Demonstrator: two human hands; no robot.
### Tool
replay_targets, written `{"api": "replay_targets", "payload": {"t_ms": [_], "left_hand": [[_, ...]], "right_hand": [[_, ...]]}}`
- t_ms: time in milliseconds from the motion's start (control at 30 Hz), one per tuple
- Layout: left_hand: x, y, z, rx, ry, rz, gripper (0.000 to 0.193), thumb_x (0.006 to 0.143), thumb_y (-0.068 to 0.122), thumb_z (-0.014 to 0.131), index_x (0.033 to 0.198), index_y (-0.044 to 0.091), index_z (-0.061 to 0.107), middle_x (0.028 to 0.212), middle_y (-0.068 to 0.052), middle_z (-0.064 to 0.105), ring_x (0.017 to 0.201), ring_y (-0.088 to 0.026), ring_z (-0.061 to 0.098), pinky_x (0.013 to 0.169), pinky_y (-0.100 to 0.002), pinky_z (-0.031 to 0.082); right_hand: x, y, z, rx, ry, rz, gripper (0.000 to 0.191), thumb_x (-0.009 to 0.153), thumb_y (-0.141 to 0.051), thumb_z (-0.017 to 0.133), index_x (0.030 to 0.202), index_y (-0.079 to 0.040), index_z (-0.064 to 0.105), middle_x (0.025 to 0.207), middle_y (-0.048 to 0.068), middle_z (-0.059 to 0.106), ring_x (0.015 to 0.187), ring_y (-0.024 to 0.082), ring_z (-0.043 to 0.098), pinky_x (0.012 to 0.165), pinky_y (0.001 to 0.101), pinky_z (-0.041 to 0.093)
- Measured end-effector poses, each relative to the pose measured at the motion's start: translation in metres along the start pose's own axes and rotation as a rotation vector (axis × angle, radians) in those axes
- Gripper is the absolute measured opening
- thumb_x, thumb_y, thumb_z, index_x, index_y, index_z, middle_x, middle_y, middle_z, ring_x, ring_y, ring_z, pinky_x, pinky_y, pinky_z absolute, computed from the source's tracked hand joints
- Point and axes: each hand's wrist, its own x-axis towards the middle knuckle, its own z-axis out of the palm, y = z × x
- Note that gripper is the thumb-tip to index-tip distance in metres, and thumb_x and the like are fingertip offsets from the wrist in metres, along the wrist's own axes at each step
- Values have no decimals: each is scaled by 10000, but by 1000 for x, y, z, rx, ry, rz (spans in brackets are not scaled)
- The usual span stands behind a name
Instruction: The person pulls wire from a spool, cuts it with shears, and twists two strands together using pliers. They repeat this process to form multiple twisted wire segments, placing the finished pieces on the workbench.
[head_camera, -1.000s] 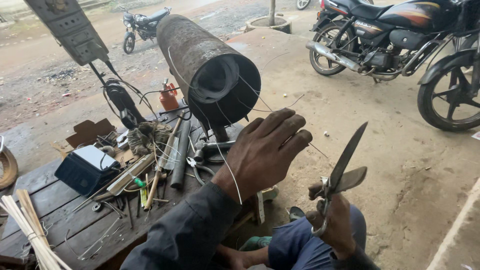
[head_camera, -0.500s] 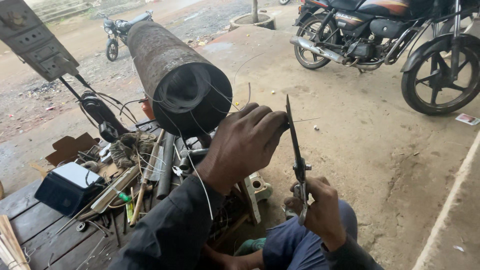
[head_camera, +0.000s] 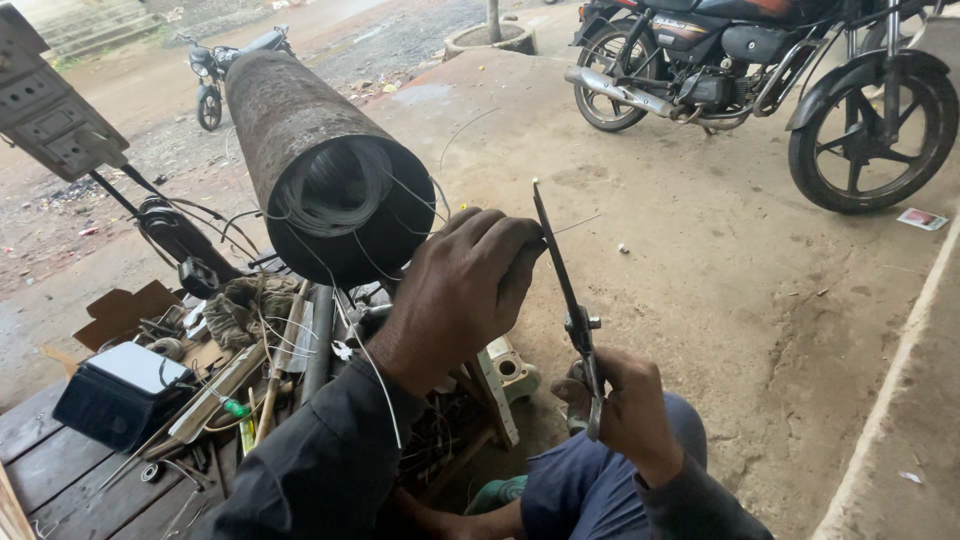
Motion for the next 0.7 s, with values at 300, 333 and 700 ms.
{"api": "replay_targets", "payload": {"t_ms": [300, 333, 700], "left_hand": [[5, -19, -21, -265, -158, -109, 138, 969, 101, 630, 1041, 1, 690, 848, -124, 708, 768, -221, 714, 695, -364, 549], [5, -23, -27, -325, -177, -154, 152, 960, 105, 627, 1049, -2, 688, 848, -121, 714, 765, -204, 727, 688, -351, 556], [-5, -23, -25, -237, -98, -196, 434, 797, 261, 884, 1034, -35, 672, 740, -113, 623, 643, -183, 585, 557, -357, 459]], "right_hand": [[52, 25, 16, -155, 170, -274, 466, 719, -442, 880, 872, -42, 697, 625, 42, 571, 531, 170, 576, 483, 337, 448], [60, 26, 16, -203, 184, -326, 462, 722, -440, 886, 851, -46, 683, 636, 43, 573, 556, 180, 578, 507, 348, 449], [51, 24, 24, -85, 4, -160, 426, 736, -360, 904, 678, -31, 640, 548, 61, 536, 477, 154, 533, 473, 331, 414]]}}
